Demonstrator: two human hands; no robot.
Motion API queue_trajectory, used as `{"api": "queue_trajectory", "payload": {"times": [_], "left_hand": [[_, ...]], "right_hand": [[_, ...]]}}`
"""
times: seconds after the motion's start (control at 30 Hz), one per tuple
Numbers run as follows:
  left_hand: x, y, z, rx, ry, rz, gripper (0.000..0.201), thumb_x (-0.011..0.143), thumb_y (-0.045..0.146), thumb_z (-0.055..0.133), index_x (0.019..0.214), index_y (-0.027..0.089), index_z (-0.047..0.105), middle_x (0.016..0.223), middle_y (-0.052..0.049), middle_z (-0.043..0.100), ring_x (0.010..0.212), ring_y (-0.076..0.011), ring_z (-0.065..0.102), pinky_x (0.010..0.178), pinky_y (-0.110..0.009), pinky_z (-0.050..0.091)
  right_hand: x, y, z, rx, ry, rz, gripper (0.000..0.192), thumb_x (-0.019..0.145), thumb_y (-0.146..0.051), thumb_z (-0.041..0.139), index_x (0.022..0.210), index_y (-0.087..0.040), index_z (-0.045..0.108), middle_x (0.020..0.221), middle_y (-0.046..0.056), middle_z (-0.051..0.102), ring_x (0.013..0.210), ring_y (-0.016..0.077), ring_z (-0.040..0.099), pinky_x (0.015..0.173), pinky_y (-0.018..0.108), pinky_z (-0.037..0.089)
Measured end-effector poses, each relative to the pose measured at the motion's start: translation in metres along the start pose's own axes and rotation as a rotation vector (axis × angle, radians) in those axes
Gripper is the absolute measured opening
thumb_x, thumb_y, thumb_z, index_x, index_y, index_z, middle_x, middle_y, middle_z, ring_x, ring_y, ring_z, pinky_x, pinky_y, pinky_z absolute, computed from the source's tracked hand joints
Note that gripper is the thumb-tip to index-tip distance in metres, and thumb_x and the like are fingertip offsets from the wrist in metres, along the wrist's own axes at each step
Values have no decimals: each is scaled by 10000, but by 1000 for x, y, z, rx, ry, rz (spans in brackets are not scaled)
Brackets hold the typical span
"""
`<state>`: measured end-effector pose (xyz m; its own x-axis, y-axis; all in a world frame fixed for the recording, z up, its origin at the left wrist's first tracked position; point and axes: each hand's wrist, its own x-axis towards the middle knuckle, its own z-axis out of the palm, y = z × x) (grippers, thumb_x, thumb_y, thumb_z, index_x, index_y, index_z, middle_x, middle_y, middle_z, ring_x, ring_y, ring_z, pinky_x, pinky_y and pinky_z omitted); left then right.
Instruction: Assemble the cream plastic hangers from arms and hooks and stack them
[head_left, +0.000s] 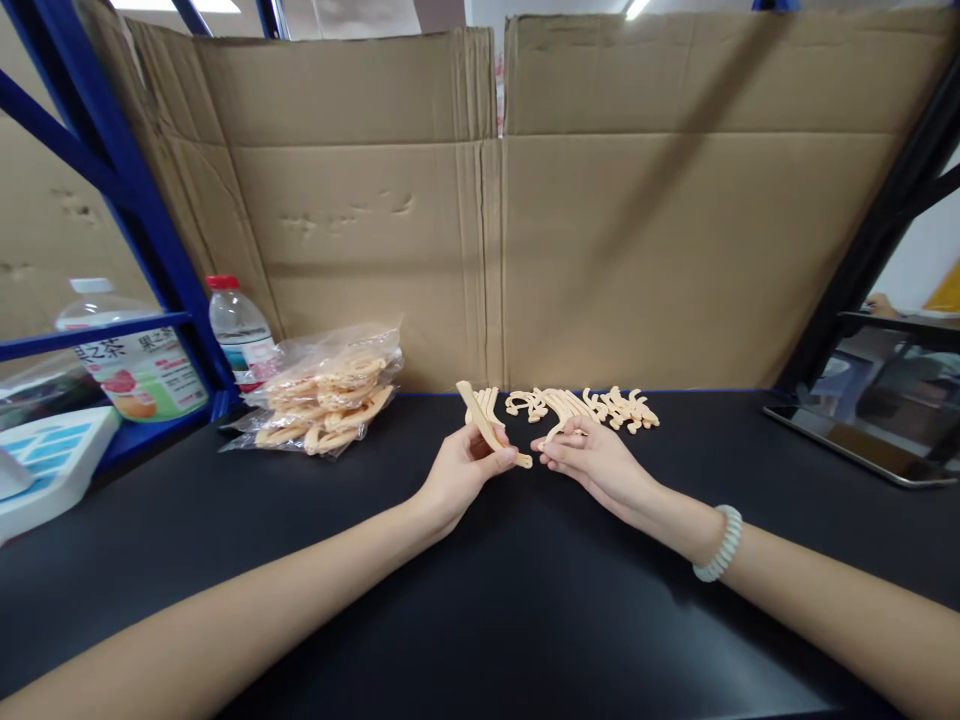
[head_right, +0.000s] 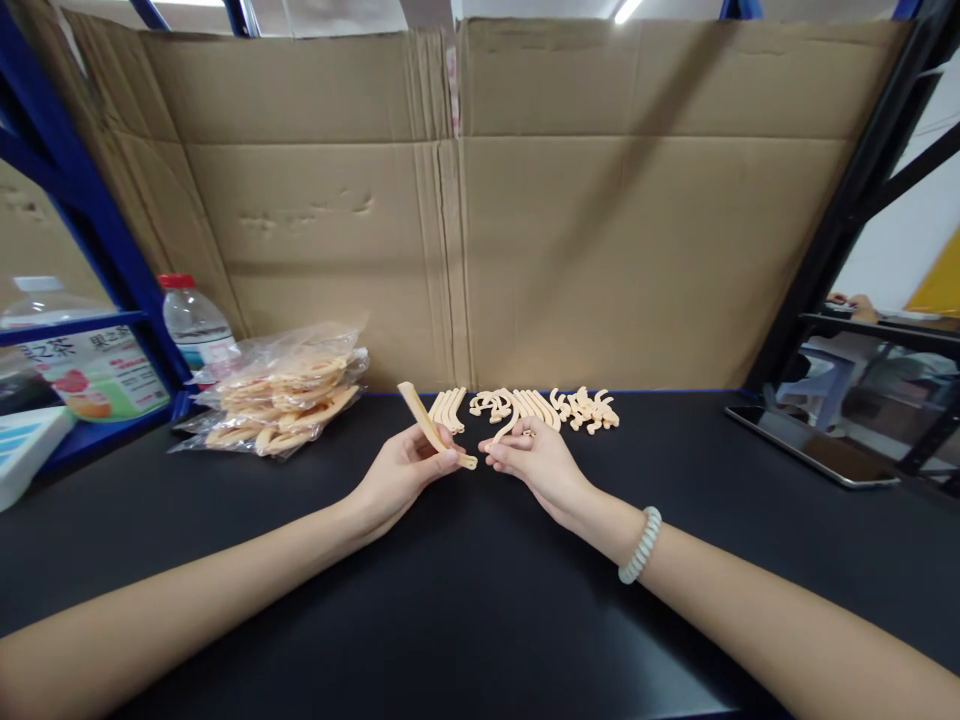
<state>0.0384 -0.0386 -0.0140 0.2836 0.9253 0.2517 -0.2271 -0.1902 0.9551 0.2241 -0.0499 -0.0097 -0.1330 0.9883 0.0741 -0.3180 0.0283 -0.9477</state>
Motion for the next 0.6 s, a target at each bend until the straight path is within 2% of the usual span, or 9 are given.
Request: {"api": "queue_trajectory", "payload": {"times": [0.1,0.33,0.43,0.6], "left_hand": [[-3,1,3,24,-27,23,244,665,196,757,739,155,528,715,27,564,703,-117,573,726,-278,466],[-4,2,3,162,-8,122,186,703,176,708,688,163,523,749,15,560,789,-143,568,780,-286,429],[-4,1,2,178,-9,126,189,707,180,703,684,166,516,748,15,559,787,-145,566,777,-287,429],[-4,1,3,256,-55,146,170,724,192,685,681,169,522,742,-1,575,784,-165,574,774,-312,436]], "right_hand": [[2,0,-1,0,-25,20,404,528,-235,869,789,-189,563,792,24,728,725,125,656,780,297,504],[0,-1,-2,-36,-216,103,237,670,-310,801,754,-154,644,1002,58,690,932,180,661,870,337,511],[-1,-1,-2,-31,-271,135,251,696,-329,787,784,-158,626,967,60,694,904,198,681,852,357,522],[-1,-1,0,-73,-251,120,255,704,-326,783,753,-155,601,852,37,685,824,180,691,824,343,529]]}}
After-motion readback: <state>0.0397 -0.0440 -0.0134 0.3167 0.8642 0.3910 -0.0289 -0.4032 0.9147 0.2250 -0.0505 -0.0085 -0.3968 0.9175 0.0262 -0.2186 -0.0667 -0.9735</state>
